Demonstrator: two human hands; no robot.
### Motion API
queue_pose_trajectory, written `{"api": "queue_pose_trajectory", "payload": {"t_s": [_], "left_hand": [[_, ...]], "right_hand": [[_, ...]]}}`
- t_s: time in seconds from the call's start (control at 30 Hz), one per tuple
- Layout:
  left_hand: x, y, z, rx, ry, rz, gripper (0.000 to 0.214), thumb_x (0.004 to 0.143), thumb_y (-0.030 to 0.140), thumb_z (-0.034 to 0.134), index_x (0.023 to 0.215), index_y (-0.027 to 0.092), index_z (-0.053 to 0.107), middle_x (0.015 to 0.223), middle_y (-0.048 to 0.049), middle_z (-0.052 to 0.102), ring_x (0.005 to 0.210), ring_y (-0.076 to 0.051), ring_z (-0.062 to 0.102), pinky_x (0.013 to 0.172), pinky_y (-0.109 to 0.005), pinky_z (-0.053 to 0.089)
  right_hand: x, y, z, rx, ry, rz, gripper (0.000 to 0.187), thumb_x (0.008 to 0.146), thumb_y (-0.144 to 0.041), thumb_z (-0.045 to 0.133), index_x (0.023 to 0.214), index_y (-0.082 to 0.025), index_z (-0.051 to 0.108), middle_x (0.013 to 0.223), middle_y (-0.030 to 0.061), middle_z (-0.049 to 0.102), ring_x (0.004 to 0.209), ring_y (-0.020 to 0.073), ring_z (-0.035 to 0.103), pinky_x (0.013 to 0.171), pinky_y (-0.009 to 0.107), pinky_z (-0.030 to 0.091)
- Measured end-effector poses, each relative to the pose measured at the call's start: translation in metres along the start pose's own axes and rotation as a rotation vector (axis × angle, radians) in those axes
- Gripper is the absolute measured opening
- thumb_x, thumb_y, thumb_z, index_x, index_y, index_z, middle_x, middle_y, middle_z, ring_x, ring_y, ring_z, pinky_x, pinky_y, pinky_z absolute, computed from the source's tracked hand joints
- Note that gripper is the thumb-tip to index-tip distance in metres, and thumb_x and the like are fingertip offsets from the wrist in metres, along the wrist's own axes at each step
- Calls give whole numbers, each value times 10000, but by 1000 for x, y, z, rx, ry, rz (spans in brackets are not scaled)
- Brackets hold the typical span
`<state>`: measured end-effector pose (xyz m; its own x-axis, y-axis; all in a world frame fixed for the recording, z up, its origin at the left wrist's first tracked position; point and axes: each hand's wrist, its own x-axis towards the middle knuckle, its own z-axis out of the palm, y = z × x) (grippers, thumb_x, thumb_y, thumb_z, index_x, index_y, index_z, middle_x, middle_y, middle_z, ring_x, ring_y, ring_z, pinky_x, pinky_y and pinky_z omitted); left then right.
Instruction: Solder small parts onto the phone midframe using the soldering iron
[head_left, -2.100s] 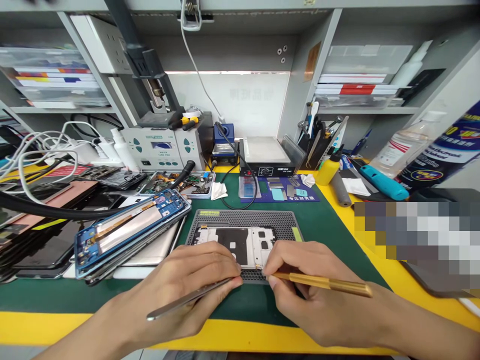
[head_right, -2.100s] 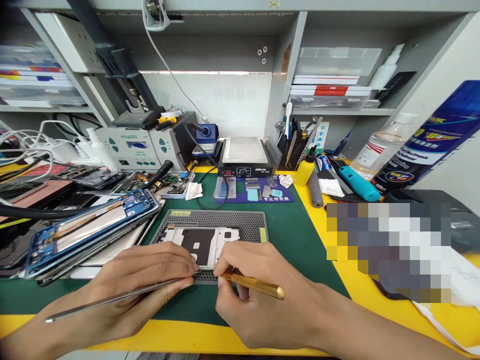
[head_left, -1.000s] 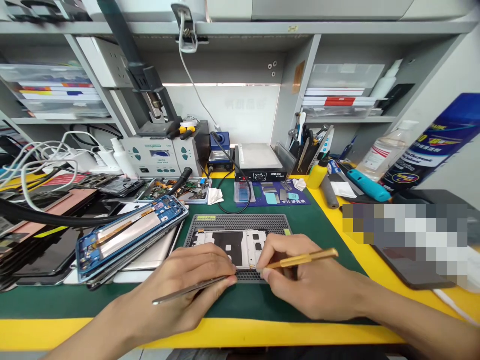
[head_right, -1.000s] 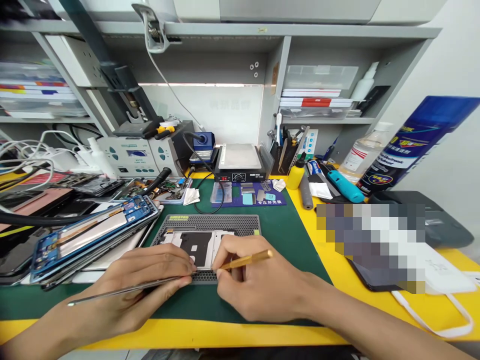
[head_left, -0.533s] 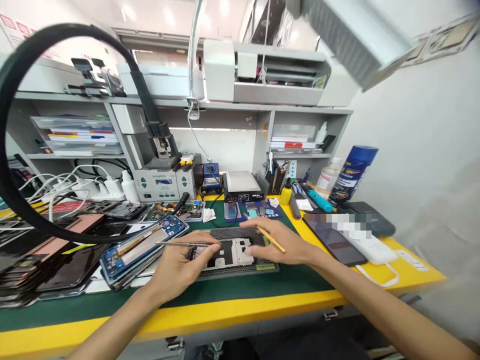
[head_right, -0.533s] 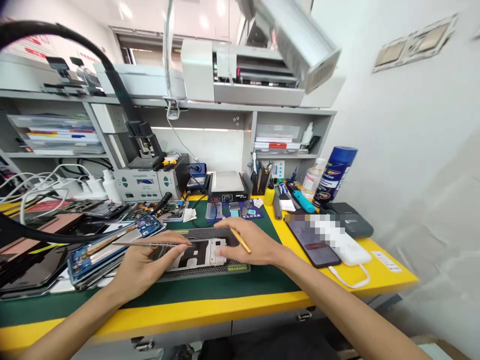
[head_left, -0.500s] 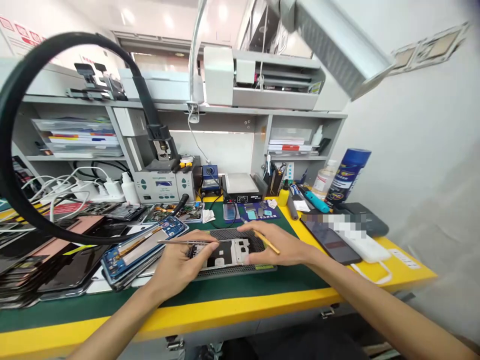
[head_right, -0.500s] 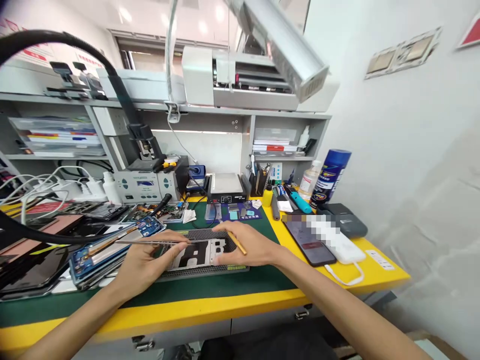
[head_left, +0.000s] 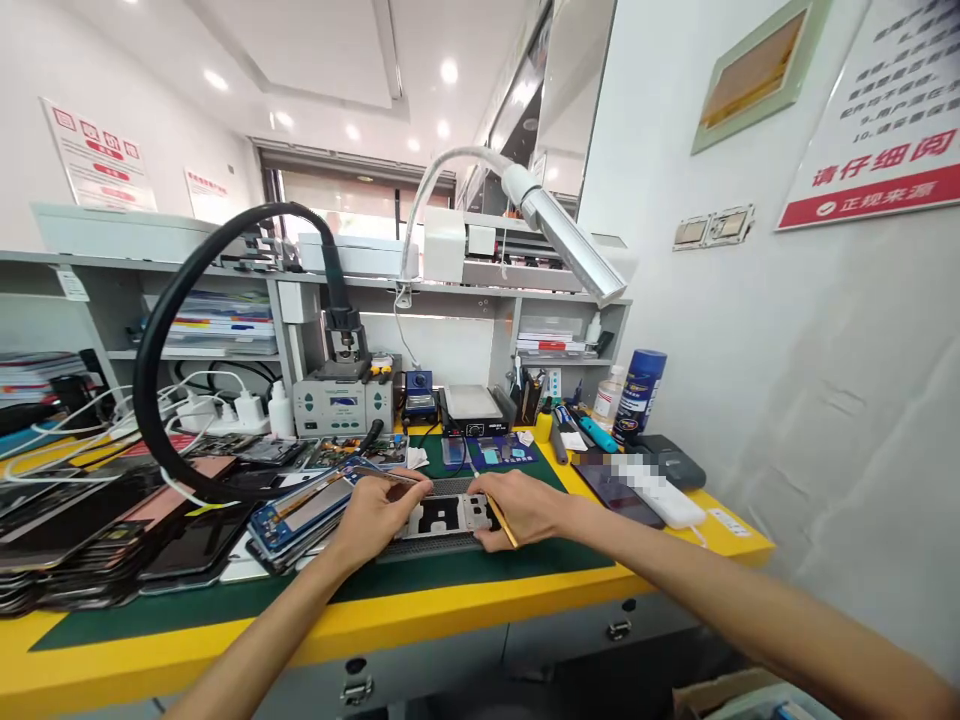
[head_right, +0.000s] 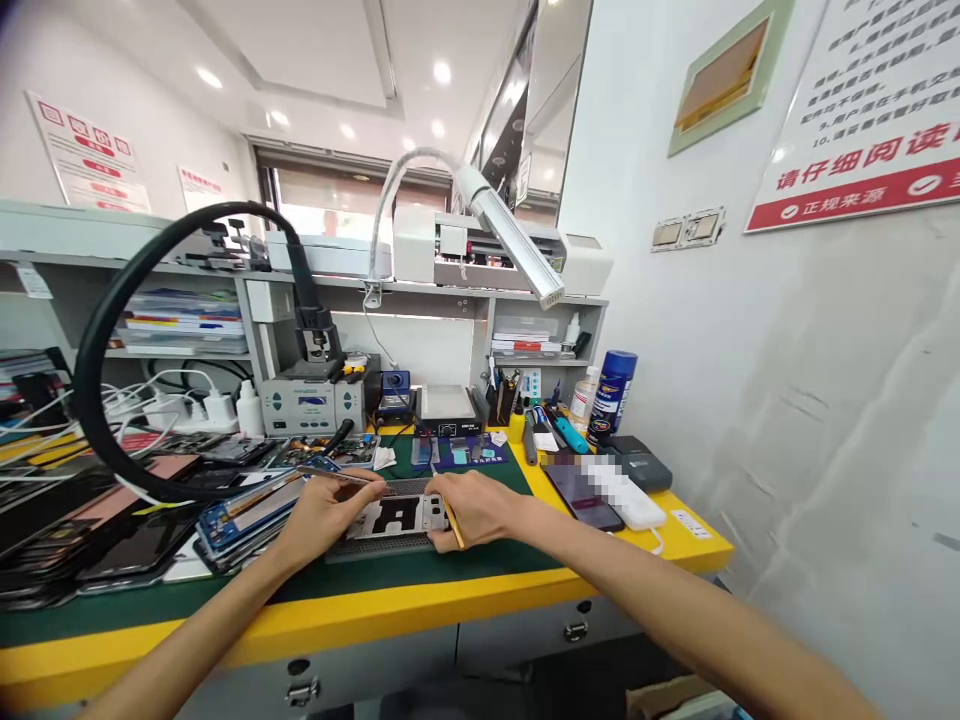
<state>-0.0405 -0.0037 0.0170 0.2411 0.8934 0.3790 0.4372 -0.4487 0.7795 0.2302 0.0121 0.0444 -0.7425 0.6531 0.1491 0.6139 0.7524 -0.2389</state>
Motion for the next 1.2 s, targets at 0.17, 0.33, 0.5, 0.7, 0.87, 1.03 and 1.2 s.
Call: {"api": "queue_pose_trajectory", "payload": {"t_s": [0.17,0.33,0.5,0.7,0.87,1.03,1.2], "left_hand": [[5,4,1,-92,28,-45,320,999,362,651,1245,158,654,1231,-83,687,1033,-253,702,877,-441,605],[28,14,3,-131,-6,-45,320,1000,363,651,1249,163,654,1244,-87,684,1049,-254,698,892,-449,600],[53,30,4,-114,-58,-47,291,1003,366,646,1202,155,667,1186,-79,700,1003,-235,704,865,-429,603],[59,40,4,-155,-161,-74,347,959,457,663,831,144,740,884,-38,722,725,-165,676,653,-282,565],[44,32,10,-144,-100,-112,350,964,494,607,852,197,757,812,-27,731,720,-186,685,627,-265,551],[29,28,13,-58,9,128,85,922,288,684,927,303,767,861,43,783,777,-155,742,697,-206,577],[26,25,13,-44,27,170,138,955,233,628,917,314,734,825,53,763,743,-146,737,618,-197,570]], "right_hand": [[0,9,13,51,131,10,279,1011,-338,655,1225,-159,652,1148,77,701,928,210,709,811,402,611],[10,20,12,181,248,13,239,1022,-330,642,1180,-152,667,1104,67,710,887,194,711,780,378,615],[17,27,-5,326,263,46,222,1032,-335,629,1130,-140,671,993,41,711,770,158,699,678,316,610],[11,22,-18,461,174,61,308,1086,-362,467,1003,-140,664,767,-9,639,572,110,686,507,194,506],[1,11,-21,464,181,88,194,1013,-310,563,953,-170,683,755,-1,660,633,123,599,606,231,452],[-3,6,-12,413,232,132,160,950,-295,619,870,-172,684,707,6,654,607,135,563,595,250,431],[-2,6,-5,350,337,74,92,913,-228,634,890,-168,699,690,11,679,586,142,609,602,257,464]]}}
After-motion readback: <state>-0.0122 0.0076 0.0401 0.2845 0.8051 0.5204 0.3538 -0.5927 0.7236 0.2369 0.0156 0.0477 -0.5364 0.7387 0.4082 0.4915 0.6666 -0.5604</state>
